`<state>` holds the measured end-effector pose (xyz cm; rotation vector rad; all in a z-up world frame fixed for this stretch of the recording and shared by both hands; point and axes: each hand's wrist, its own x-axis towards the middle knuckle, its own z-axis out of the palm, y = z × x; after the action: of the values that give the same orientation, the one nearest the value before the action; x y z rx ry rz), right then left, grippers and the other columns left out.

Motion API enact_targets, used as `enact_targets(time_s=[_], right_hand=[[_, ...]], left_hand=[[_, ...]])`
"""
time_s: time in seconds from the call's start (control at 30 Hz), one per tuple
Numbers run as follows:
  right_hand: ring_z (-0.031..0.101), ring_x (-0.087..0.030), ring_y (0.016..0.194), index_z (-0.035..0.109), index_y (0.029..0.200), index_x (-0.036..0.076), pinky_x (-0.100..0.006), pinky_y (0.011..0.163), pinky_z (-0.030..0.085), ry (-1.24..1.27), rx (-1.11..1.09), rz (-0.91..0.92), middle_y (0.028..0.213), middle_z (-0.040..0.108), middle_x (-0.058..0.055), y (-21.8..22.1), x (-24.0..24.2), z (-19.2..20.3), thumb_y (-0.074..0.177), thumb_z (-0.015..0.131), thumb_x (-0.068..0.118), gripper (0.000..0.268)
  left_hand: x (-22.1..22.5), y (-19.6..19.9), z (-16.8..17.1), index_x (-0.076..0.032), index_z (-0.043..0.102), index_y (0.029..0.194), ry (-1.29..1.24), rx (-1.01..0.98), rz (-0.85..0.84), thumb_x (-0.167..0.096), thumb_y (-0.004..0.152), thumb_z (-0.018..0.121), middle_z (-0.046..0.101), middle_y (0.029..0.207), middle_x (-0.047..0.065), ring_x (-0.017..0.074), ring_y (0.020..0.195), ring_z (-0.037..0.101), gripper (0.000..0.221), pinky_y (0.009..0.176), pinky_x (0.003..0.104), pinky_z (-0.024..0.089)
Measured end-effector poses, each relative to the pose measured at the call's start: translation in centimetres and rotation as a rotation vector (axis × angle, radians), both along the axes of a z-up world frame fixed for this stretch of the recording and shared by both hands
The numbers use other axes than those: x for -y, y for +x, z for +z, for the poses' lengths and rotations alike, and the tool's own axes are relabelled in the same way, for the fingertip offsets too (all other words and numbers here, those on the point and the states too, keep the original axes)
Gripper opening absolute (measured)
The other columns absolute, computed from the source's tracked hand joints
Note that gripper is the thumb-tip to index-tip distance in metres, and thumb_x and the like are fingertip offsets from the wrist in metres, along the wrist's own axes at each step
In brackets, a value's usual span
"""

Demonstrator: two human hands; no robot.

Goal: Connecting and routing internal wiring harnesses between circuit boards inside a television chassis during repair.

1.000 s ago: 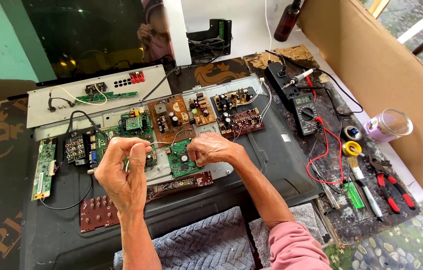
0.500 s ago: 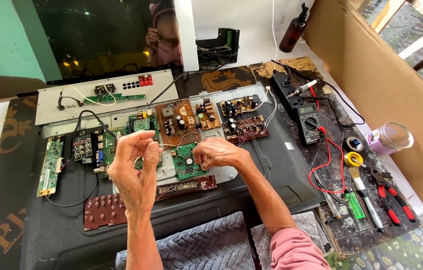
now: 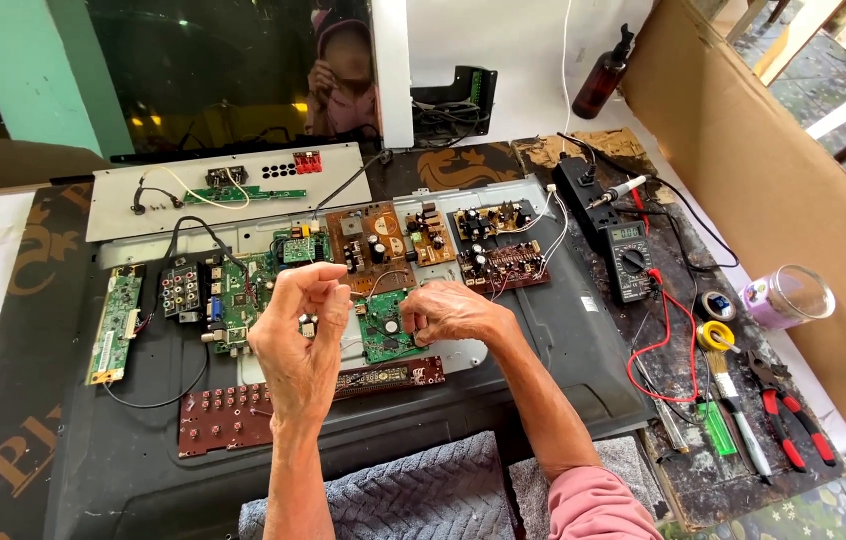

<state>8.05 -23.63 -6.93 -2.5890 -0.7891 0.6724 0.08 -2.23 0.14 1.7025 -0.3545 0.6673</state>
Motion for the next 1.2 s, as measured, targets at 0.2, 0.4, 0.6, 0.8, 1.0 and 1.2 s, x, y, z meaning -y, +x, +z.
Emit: enact_targets(time_s=[0.2, 0.4, 0.6, 0.8, 1.0, 1.2], right_hand=[[0.070, -0.032, 0.102, 0.074, 0.107, 0.013, -0.048, 0.097, 0.054, -0.013, -0.002, -0.012, 0.087, 0.072, -0.007, -0.7, -0.3, 0.9, 0.086, 0.076, 0.018, 0.022], [0.070, -0.033, 0.104, 0.075, 0.103, 0.014, -0.049, 0.096, 0.054, -0.004, 0.015, 0.002, 0.088, 0.072, -0.007, -0.4, -0.1, 0.2, 0.085, 0.076, 0.020, 0.019], [0.070, -0.033, 0.104, 0.076, 0.100, 0.017, -0.050, 0.095, 0.054, 0.011, 0.018, 0.015, 0.088, 0.073, -0.007, 0.1, 0.2, -0.5, 0.083, 0.076, 0.021, 0.017], [0.071, -0.031, 0.104, 0.076, 0.100, 0.018, -0.048, 0.095, 0.054, 0.020, 0.002, 0.017, 0.087, 0.073, -0.004, 0.0, 0.3, -0.8, 0.081, 0.076, 0.024, 0.019], [0.070, -0.032, 0.102, 0.075, 0.098, 0.012, -0.048, 0.096, 0.053, -0.010, 0.018, -0.007, 0.085, 0.070, -0.007, -0.2, -0.1, -0.2, 0.084, 0.077, 0.020, 0.016], [0.070, -0.033, 0.103, 0.075, 0.102, 0.012, -0.048, 0.095, 0.053, 0.012, -0.008, -0.018, 0.086, 0.071, -0.007, -0.2, -0.1, -0.2, 0.083, 0.079, 0.021, 0.021]], left_hand=[[-0.1, -0.4, 0.2, -0.010, 0.072, 0.114, 0.007, -0.011, -0.014, -0.015, 0.104, 0.066, 0.064, 0.078, 0.006, 0.0160, 0.071, 0.070, 0.013, 0.076, 0.036, 0.060], [0.2, -0.3, 0.2, -0.011, 0.072, 0.114, 0.014, -0.019, -0.019, -0.015, 0.104, 0.066, 0.063, 0.078, 0.006, 0.0157, 0.071, 0.070, 0.012, 0.076, 0.035, 0.060], [0.3, -0.3, 0.1, -0.010, 0.072, 0.113, 0.028, -0.027, -0.016, -0.015, 0.103, 0.067, 0.064, 0.078, 0.007, 0.0169, 0.071, 0.071, 0.012, 0.076, 0.036, 0.060], [0.3, -0.4, 0.0, -0.010, 0.072, 0.113, 0.037, -0.031, -0.007, -0.014, 0.103, 0.067, 0.064, 0.079, 0.006, 0.0169, 0.071, 0.071, 0.012, 0.076, 0.035, 0.060], [0.5, -0.2, -0.1, -0.010, 0.072, 0.112, 0.032, -0.016, -0.009, -0.014, 0.103, 0.066, 0.065, 0.079, 0.006, 0.0166, 0.071, 0.071, 0.012, 0.076, 0.036, 0.061], [0.6, -0.1, -0.2, -0.011, 0.073, 0.112, 0.026, -0.021, -0.017, -0.014, 0.103, 0.067, 0.063, 0.078, 0.005, 0.0143, 0.069, 0.070, 0.012, 0.075, 0.035, 0.060]])
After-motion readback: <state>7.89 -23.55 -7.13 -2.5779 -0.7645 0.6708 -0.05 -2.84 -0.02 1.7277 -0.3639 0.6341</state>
